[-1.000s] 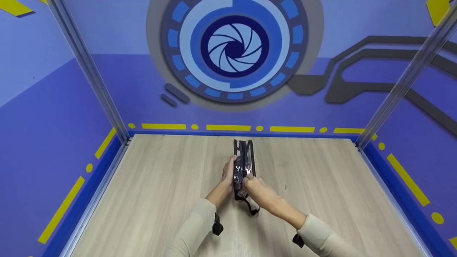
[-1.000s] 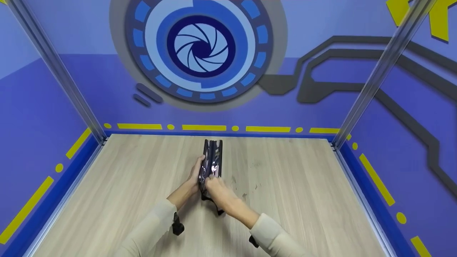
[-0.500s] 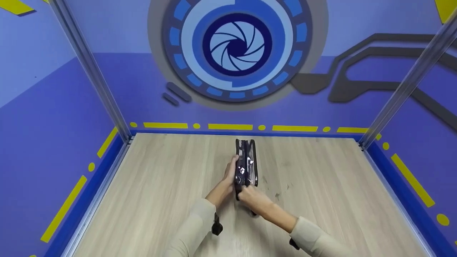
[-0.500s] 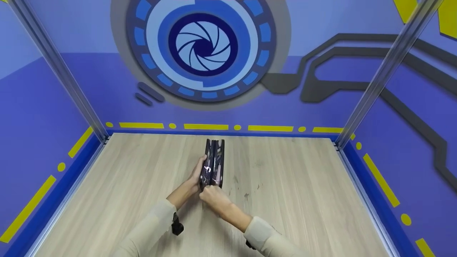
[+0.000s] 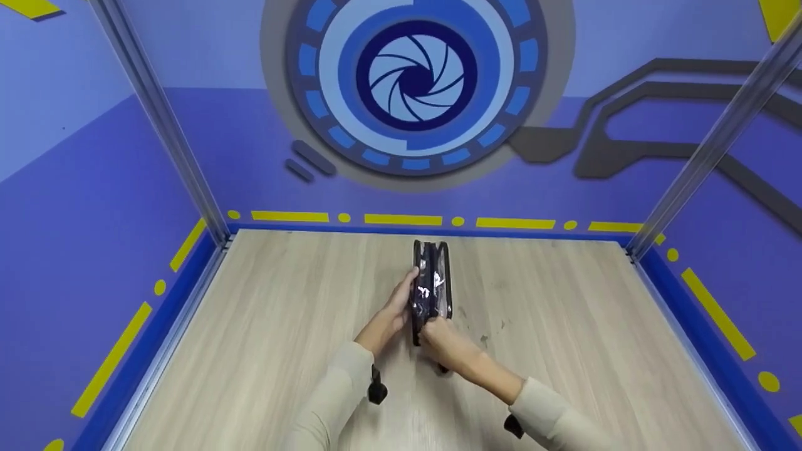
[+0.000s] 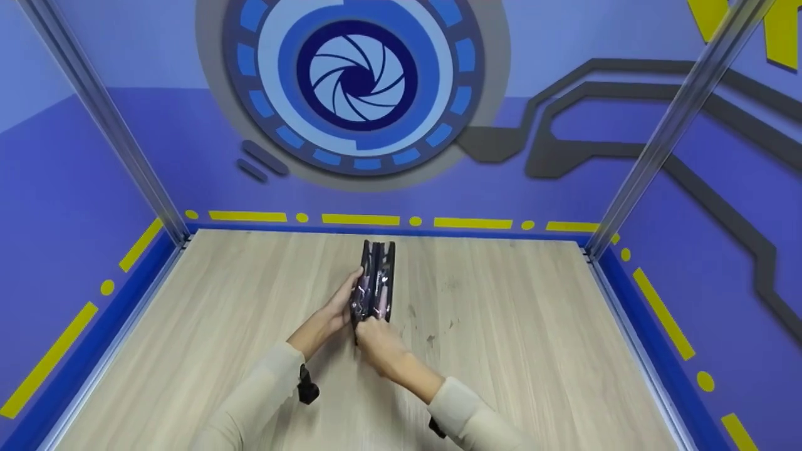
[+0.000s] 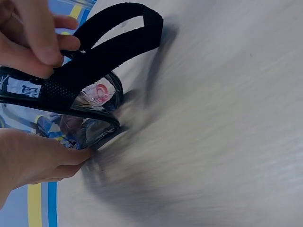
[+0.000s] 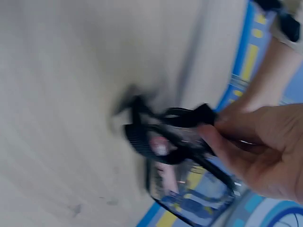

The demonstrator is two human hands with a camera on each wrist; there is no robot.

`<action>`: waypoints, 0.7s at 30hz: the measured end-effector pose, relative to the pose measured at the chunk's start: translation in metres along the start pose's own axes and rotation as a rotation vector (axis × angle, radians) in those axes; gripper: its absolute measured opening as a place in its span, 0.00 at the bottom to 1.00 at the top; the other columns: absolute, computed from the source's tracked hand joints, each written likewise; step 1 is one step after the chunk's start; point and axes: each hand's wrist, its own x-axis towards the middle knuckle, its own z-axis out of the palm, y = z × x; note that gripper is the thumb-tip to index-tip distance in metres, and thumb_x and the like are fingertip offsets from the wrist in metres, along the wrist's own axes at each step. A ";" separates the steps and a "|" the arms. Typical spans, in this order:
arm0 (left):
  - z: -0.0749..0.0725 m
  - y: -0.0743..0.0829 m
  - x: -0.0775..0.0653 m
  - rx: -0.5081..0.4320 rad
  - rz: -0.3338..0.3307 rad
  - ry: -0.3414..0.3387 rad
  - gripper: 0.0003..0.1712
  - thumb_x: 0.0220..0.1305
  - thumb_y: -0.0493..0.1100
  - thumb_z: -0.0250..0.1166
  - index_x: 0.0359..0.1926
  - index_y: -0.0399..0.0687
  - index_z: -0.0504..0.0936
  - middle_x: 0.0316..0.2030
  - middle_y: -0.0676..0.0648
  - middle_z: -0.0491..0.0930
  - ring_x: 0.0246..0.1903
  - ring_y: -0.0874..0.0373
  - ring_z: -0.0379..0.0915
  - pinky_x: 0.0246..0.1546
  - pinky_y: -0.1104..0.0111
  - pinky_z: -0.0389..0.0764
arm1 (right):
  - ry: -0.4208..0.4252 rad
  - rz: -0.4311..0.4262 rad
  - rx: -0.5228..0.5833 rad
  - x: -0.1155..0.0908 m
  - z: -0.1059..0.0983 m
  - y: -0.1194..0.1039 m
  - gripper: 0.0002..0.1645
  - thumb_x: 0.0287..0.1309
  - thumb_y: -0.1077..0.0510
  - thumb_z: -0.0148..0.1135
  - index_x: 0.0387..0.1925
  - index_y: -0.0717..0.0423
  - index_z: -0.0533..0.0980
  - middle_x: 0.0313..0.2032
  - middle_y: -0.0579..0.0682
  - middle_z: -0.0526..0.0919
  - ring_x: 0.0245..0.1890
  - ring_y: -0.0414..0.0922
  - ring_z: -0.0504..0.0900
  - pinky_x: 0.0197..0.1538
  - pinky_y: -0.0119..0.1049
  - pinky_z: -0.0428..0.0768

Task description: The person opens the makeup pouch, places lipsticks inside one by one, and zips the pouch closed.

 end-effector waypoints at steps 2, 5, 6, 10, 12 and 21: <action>-0.001 0.002 0.000 0.002 -0.010 0.026 0.33 0.76 0.66 0.50 0.56 0.41 0.79 0.35 0.50 0.85 0.33 0.60 0.83 0.38 0.71 0.84 | 0.025 0.105 0.204 0.003 -0.012 0.005 0.11 0.56 0.62 0.72 0.20 0.58 0.82 0.18 0.50 0.82 0.14 0.36 0.74 0.16 0.21 0.71; 0.000 0.004 -0.002 0.024 -0.017 0.043 0.35 0.76 0.67 0.49 0.59 0.41 0.77 0.34 0.52 0.85 0.31 0.62 0.83 0.38 0.73 0.84 | 0.070 0.212 0.334 0.007 -0.026 0.022 0.07 0.61 0.66 0.65 0.28 0.62 0.85 0.20 0.51 0.85 0.14 0.32 0.70 0.18 0.20 0.70; 0.001 0.005 -0.002 0.029 -0.016 0.044 0.36 0.76 0.67 0.48 0.60 0.41 0.77 0.33 0.52 0.85 0.31 0.62 0.82 0.38 0.73 0.83 | 0.089 0.246 0.377 0.009 -0.030 0.030 0.07 0.62 0.67 0.64 0.30 0.63 0.85 0.20 0.52 0.85 0.14 0.32 0.69 0.18 0.21 0.70; 0.005 0.007 -0.007 0.048 -0.018 0.050 0.41 0.74 0.72 0.44 0.65 0.42 0.74 0.39 0.49 0.85 0.36 0.59 0.82 0.46 0.68 0.82 | 0.250 0.322 0.481 0.016 -0.027 0.061 0.06 0.59 0.69 0.64 0.31 0.69 0.85 0.20 0.56 0.85 0.13 0.33 0.71 0.16 0.24 0.72; 0.006 0.008 -0.011 0.087 -0.012 0.053 0.44 0.74 0.73 0.42 0.70 0.45 0.71 0.50 0.45 0.84 0.46 0.55 0.82 0.57 0.63 0.79 | 0.304 0.359 0.553 0.018 -0.021 0.074 0.05 0.57 0.70 0.64 0.31 0.70 0.85 0.20 0.57 0.86 0.14 0.36 0.77 0.18 0.27 0.76; 0.006 0.014 -0.037 0.382 0.131 0.051 0.47 0.69 0.57 0.60 0.81 0.46 0.52 0.80 0.35 0.51 0.79 0.37 0.46 0.79 0.43 0.47 | 0.327 0.552 0.741 0.028 0.005 0.106 0.15 0.63 0.69 0.62 0.49 0.75 0.80 0.39 0.69 0.86 0.40 0.64 0.87 0.47 0.51 0.87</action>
